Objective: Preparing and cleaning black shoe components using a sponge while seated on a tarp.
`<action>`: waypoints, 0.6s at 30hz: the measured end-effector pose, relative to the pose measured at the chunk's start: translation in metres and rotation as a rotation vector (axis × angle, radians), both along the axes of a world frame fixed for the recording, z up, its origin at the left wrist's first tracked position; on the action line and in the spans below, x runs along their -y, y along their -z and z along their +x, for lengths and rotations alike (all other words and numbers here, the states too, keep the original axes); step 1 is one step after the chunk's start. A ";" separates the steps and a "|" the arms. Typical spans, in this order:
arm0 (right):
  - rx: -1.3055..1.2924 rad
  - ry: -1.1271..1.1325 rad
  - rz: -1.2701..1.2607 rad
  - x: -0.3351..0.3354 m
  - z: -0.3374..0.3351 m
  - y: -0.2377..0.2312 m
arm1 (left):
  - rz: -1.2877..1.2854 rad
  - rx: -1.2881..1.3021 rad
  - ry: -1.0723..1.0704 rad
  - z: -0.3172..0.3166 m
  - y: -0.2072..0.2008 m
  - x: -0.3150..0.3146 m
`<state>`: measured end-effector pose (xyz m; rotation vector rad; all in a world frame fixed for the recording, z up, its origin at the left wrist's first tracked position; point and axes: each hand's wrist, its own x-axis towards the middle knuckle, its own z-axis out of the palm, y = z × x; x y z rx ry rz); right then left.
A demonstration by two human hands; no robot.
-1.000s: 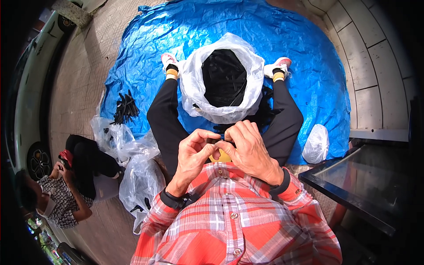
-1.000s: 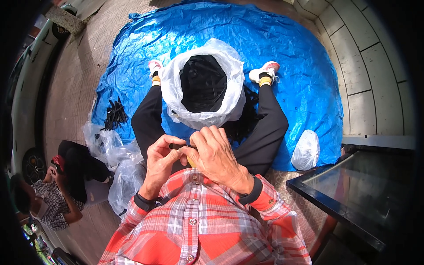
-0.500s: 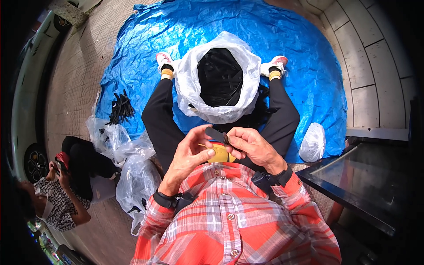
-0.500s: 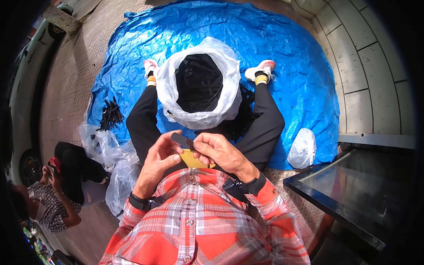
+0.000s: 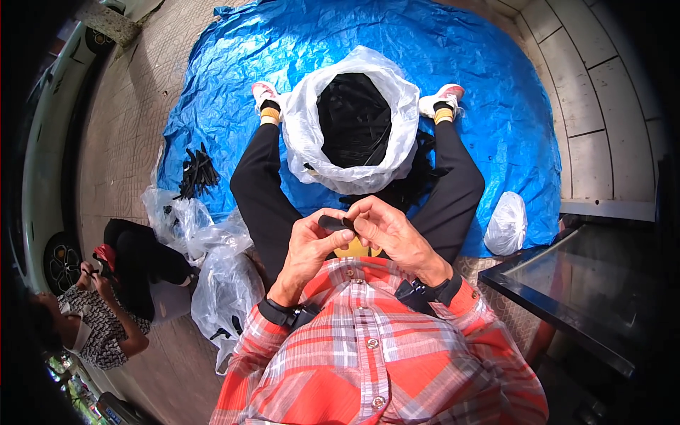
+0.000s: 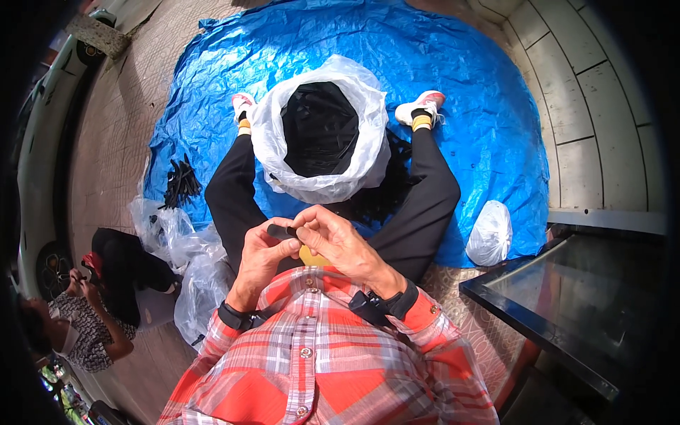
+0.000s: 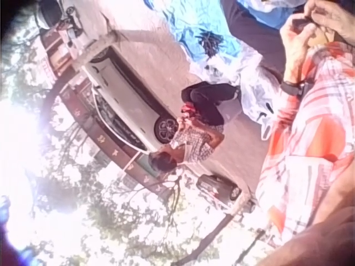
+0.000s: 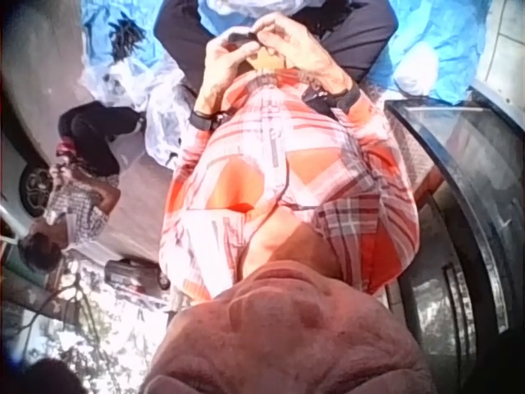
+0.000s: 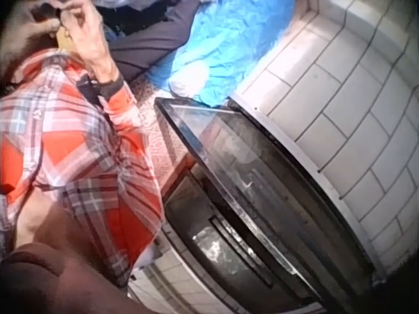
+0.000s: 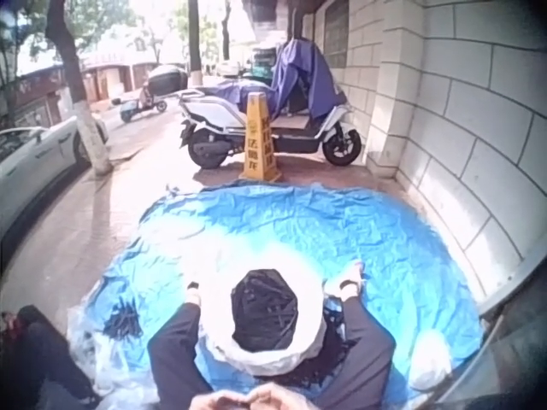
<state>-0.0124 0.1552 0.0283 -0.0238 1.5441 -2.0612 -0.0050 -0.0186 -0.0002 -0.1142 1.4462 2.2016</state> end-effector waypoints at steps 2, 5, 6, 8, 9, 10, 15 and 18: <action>0.036 0.025 -0.081 0.002 0.002 0.003 | 0.009 -0.012 -0.017 0.002 -0.004 -0.002; 0.108 0.077 -0.179 0.002 0.005 0.004 | 0.042 -0.047 -0.039 0.004 -0.003 -0.006; 0.142 0.104 -0.198 0.002 0.005 0.004 | 0.044 -0.046 -0.038 0.006 -0.002 -0.008; 0.255 0.114 -0.245 -0.003 0.005 0.011 | 0.043 -0.071 -0.092 0.008 0.000 -0.012; 0.369 0.122 -0.294 -0.005 0.004 0.013 | 0.045 -0.071 -0.091 0.008 -0.001 -0.013; 0.370 0.124 -0.293 -0.006 0.004 0.013 | 0.034 -0.079 -0.080 0.009 -0.001 -0.013; 0.368 0.112 -0.306 -0.009 0.003 0.011 | 0.050 -0.099 -0.043 0.010 0.001 -0.011; 0.337 0.070 -0.264 -0.012 0.002 0.009 | 0.024 -0.127 -0.020 0.008 -0.003 -0.010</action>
